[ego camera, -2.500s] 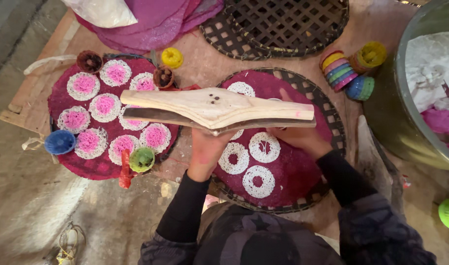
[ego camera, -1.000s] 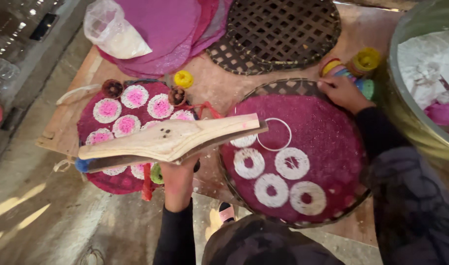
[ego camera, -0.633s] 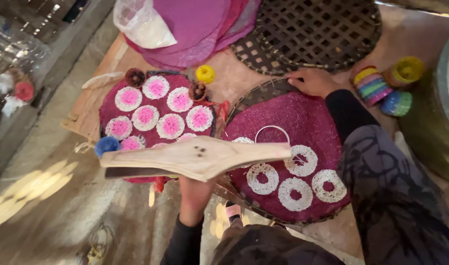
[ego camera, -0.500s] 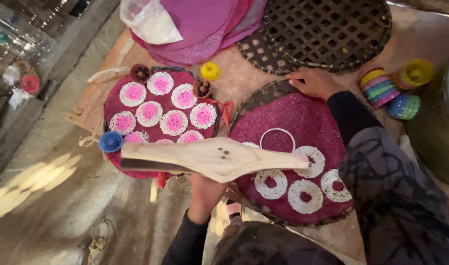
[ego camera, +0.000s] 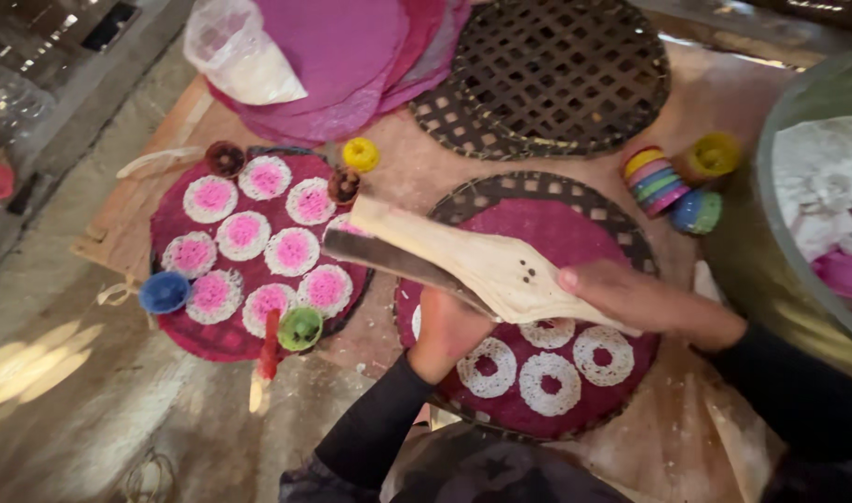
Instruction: The person prepares decorative crackers by using a wooden tool to extrude white and pink dough onto circular mats and arranging them on trays.
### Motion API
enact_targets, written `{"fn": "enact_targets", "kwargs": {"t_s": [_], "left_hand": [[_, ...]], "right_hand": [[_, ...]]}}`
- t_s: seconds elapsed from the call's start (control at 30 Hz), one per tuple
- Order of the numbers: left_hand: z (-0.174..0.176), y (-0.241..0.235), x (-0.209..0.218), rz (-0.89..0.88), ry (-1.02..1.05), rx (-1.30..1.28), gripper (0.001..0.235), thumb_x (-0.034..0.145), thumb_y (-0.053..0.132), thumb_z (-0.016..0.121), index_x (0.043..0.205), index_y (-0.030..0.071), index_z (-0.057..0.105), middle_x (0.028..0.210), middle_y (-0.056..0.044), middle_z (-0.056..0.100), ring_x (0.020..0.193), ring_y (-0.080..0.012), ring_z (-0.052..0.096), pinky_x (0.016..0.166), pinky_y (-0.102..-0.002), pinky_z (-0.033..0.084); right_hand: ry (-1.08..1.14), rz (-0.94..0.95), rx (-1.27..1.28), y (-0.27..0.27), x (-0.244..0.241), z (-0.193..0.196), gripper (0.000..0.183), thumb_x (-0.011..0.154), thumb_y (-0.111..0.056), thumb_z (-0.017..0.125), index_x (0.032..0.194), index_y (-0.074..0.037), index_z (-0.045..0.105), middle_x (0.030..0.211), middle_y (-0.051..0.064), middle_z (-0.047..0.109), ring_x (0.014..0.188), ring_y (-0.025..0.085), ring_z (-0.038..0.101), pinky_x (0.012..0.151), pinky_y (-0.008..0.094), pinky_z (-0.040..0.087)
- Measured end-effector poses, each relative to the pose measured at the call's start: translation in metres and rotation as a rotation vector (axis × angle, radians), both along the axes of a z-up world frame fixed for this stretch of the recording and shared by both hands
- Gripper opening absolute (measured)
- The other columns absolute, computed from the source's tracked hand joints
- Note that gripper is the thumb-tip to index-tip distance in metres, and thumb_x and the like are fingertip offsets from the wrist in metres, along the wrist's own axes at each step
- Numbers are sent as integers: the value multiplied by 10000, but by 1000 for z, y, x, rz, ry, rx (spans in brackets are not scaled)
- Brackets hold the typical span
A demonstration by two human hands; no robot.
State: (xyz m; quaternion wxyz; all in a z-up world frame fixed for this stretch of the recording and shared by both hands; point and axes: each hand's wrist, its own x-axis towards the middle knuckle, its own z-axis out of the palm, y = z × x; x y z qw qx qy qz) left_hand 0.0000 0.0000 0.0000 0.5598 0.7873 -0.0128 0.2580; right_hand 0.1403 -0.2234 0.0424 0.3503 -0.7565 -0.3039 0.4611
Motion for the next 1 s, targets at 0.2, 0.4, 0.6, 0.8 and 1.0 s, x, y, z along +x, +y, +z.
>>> {"fn": "enact_targets", "kwargs": {"t_s": [0.2, 0.4, 0.6, 0.8, 1.0], "left_hand": [[18, -12, 15, -145, 65, 188, 291, 792, 177, 806, 1079, 127, 786, 1130, -80, 783, 1049, -265, 767, 986, -370, 591], [51, 10, 31, -288, -124, 8, 541, 816, 336, 828, 1262, 151, 583, 1217, -109, 660, 1135, -295, 655, 1032, -466, 525], [70, 68, 53, -834, -363, -1269, 718, 1037, 690, 488, 1247, 19, 636, 1152, -178, 649, 1092, -314, 578, 967, -465, 481], [17, 72, 47, -799, -192, -1429, 520, 1059, 542, 436, 982, 60, 616, 846, -46, 537, 955, -265, 541, 927, -372, 450], [-30, 82, 50, -593, -286, -1592, 441, 1068, 407, 448, 794, 70, 521, 698, -37, 467, 726, -185, 439, 779, -349, 410]], "right_hand": [[337, -235, 119, -30, -24, 6, 709, 990, -593, 304, 1123, -23, 705, 863, 32, 688, 742, 137, 616, 647, 288, 521], [185, -140, 139, -52, -20, 17, 754, 979, -646, 272, 1039, -34, 708, 745, 25, 633, 636, 126, 571, 536, 271, 479], [169, -217, -69, -44, -13, 11, 660, 916, -634, 337, 1085, -96, 679, 875, 2, 676, 744, 110, 600, 682, 270, 509], [148, -23, -260, -14, 18, -16, 809, 980, -663, 286, 981, -6, 758, 788, 46, 673, 729, 142, 614, 701, 300, 524], [252, -48, -302, 12, 20, -35, 772, 939, -674, 303, 1068, -49, 738, 817, 43, 690, 723, 148, 608, 678, 319, 523]]}}
